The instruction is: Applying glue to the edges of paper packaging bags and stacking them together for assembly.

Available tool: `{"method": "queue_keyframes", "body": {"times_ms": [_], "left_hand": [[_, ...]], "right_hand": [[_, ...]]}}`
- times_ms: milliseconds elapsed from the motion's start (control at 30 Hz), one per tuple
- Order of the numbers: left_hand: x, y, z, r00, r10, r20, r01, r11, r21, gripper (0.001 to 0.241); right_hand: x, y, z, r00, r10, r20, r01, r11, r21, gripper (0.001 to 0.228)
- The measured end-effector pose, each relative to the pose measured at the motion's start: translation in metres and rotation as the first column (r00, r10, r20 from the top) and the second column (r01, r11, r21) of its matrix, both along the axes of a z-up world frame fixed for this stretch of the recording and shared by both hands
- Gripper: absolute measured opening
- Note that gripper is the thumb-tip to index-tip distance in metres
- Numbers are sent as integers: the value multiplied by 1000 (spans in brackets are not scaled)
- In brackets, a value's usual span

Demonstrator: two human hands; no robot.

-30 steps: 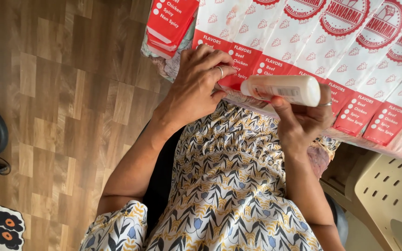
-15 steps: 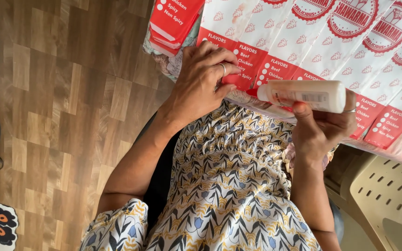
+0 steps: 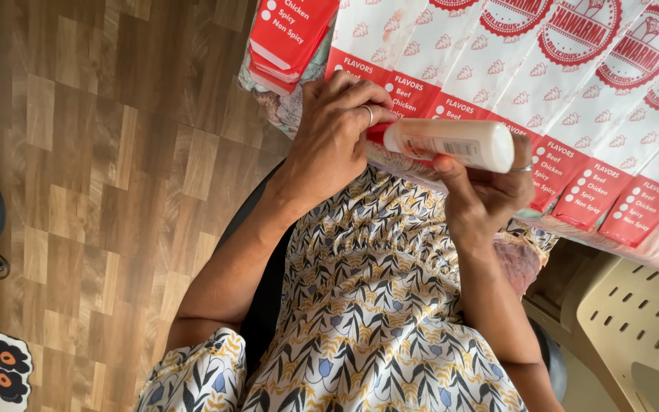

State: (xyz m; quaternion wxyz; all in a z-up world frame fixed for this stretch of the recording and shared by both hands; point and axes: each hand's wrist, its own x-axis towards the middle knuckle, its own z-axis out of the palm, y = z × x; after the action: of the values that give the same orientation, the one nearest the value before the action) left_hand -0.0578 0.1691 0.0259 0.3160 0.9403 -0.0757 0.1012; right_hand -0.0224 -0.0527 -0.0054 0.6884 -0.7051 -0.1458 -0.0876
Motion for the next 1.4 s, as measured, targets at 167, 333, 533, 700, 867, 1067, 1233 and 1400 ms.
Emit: {"method": "queue_keyframes", "body": {"times_ms": [167, 333, 533, 700, 867, 1067, 1233, 1400], "left_hand": [[1, -4, -2, 998, 0, 55, -1, 1000, 27, 39], [-2, 4, -9, 989, 40, 144, -44, 999, 25, 41], [-14, 33, 7, 986, 150, 77, -162, 969, 184, 21], [-21, 40, 15, 992, 114, -52, -106, 985, 137, 36], [-23, 46, 28, 992, 38, -118, -37, 999, 7, 42], [-22, 51, 27, 989, 3, -148, -14, 997, -74, 36], [-21, 54, 24, 991, 7, -135, -19, 996, -88, 43], [-18, 48, 19, 996, 42, -80, -49, 995, -82, 37]], "right_hand": [[-6, -59, -57, 998, -8, -59, 24, 956, 293, 78], [-1, -55, -17, 990, -30, -137, 75, 938, 339, 58], [4, -26, -20, 998, 18, -56, 3, 932, 361, 59], [6, 20, 5, 991, 122, -52, -99, 940, 326, 41], [5, 42, 16, 983, 168, -78, -159, 981, 109, 43], [8, 70, 19, 969, 209, -128, -201, 977, 76, 45], [12, 48, 13, 966, 254, -52, -247, 962, 115, 43], [12, 22, 12, 974, 219, -64, -209, 969, 128, 45]]}}
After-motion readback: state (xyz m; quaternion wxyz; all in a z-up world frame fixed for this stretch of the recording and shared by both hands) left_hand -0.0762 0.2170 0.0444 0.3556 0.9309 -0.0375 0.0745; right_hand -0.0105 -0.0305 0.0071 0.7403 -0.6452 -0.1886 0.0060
